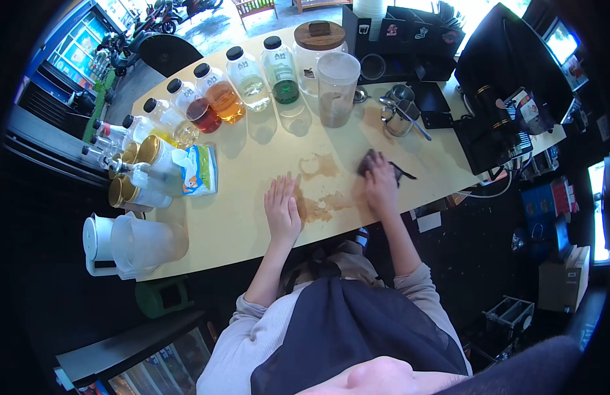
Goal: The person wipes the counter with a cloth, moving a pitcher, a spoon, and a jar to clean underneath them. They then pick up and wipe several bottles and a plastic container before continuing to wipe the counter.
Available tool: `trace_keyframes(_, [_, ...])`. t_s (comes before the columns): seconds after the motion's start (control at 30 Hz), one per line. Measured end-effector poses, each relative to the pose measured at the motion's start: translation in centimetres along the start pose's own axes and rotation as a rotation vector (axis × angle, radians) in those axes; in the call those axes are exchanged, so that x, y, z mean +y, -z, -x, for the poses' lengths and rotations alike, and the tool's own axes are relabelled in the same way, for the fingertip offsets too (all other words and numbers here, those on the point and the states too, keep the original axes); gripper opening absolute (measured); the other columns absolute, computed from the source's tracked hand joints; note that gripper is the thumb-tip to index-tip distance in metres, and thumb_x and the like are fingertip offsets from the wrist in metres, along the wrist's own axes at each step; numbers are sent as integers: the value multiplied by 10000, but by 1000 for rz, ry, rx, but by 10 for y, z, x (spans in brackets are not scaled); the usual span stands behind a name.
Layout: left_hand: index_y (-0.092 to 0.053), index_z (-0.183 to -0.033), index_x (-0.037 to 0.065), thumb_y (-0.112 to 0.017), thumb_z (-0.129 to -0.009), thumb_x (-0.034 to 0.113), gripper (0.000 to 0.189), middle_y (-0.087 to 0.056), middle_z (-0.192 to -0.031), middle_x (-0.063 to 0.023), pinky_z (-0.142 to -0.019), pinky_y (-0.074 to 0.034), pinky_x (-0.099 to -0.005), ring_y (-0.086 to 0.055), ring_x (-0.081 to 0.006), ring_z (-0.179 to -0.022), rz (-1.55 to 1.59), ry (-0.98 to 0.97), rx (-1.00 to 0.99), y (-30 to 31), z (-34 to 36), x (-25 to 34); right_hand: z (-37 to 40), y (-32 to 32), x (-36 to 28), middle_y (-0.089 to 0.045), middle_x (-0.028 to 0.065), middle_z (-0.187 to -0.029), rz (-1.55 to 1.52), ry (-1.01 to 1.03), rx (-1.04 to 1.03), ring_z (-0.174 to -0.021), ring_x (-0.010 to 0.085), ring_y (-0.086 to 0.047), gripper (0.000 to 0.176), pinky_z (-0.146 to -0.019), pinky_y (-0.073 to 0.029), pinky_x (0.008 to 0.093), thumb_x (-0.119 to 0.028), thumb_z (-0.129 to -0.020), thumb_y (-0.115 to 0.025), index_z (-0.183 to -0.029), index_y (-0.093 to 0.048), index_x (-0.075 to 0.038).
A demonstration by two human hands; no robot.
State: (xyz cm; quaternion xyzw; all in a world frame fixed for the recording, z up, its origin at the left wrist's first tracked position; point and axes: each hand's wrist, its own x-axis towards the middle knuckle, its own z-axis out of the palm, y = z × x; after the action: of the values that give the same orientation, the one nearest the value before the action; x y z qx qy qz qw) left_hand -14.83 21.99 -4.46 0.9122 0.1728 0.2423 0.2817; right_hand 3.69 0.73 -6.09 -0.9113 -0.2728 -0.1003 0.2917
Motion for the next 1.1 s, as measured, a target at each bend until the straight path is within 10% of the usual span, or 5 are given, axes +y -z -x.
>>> trace_keyframes(1.1, [-522,-1458,105,-309,-1063,256,473,-492,-1499,-165,-1178,-289,-501,-376,-402,-1434,35,99,73,13,7,-30,-17,3,-8,-477,93,-1528,-204,233,-308,-1440,290,-402,436,-1206,-288,468,-138,-972,-536,-1405,-558,-93])
